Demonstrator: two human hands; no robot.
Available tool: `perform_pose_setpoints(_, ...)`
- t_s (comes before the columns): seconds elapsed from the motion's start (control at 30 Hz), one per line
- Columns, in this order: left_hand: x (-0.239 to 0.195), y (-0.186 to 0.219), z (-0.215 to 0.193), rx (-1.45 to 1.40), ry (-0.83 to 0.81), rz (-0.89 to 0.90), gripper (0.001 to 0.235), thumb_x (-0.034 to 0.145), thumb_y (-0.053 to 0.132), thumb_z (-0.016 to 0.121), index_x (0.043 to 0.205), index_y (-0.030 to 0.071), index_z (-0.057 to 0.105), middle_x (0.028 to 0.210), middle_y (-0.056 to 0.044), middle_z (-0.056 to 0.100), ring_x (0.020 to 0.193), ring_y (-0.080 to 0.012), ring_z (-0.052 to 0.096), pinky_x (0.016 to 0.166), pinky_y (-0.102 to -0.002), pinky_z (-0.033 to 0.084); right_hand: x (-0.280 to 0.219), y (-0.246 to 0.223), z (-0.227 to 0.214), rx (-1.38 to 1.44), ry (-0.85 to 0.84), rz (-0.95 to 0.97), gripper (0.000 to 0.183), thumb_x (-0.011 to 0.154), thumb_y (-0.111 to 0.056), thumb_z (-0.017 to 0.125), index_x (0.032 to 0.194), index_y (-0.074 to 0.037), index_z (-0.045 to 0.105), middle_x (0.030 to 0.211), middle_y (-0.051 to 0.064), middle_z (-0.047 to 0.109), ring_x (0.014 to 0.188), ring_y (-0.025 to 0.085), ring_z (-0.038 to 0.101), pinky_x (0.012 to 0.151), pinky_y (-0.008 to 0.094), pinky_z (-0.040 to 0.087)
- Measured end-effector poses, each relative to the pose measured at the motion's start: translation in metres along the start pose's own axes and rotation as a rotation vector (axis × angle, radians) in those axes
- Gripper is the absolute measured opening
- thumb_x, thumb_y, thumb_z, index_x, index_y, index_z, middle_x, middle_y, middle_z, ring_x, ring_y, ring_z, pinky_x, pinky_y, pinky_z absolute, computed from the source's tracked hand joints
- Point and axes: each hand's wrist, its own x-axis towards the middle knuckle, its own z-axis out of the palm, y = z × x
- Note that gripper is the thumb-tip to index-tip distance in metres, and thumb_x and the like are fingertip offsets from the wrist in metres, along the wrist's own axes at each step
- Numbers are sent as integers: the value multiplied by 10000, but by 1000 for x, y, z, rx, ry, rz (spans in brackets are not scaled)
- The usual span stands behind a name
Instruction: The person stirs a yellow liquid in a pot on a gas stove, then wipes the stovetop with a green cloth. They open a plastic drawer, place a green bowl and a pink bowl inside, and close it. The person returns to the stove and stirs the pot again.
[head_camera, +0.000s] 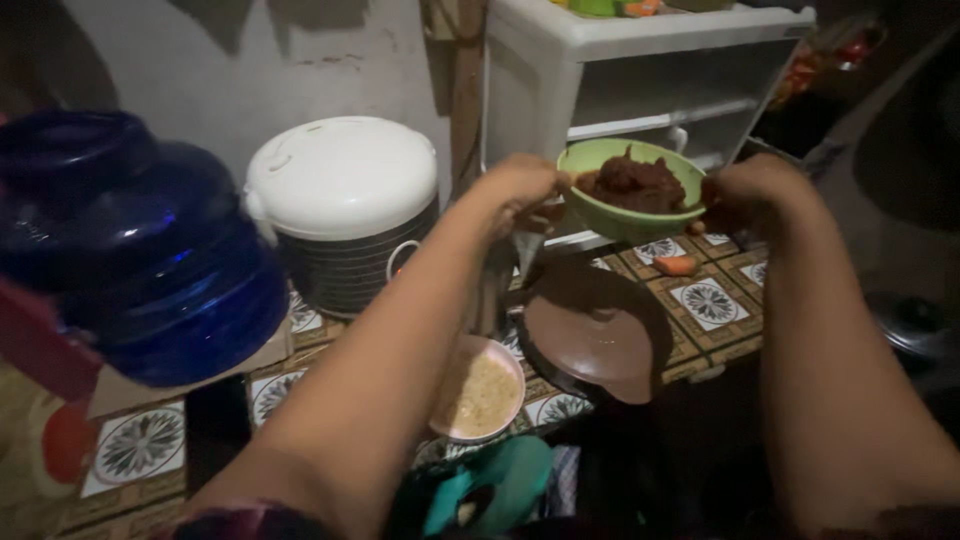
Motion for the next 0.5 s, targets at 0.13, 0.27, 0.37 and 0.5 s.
perform_pose_setpoints(0.13, 61, 0, 34, -112, 101, 125, 277, 914, 237, 688, 1099, 34, 726, 942, -117, 727, 804, -199, 665, 642, -335, 541, 26, -3, -4, 103, 57, -19, 183, 849, 51, 612, 1004, 74, 707, 916, 194, 672, 706, 289, 673, 563, 368, 557)
perform_pose_setpoints(0.27, 103, 6, 48, -122, 143, 260, 303, 897, 245, 704, 1085, 8, 729, 961, -121, 754, 846, -217, 682, 748, -367, 544, 49, -11, -5, 177, 90, -39, 184, 844, 88, 607, 1011, 91, 683, 956, 212, 664, 738, 313, 696, 582, 372, 582)
perform_pose_setpoints(0.37, 121, 15, 55, -37, 227, 324, 355, 874, 263, 725, 1082, -24, 741, 981, -138, 767, 876, -223, 701, 791, -380, 544, 70, -22, -4, 220, 97, -63, 187, 840, 115, 602, 1017, 104, 665, 986, 225, 658, 763, 330, 713, 596, 376, 600)
perform_pose_setpoints(0.5, 134, 24, 61, -26, 255, 363, 427, 855, 291, 726, 1140, -27, 733, 1019, -140, 787, 912, -230, 717, 819, -366, 546, 99, -36, 9, 267, 79, -85, 196, 836, 152, 597, 1024, 121, 642, 1027, 243, 650, 796, 354, 735, 614, 380, 625)
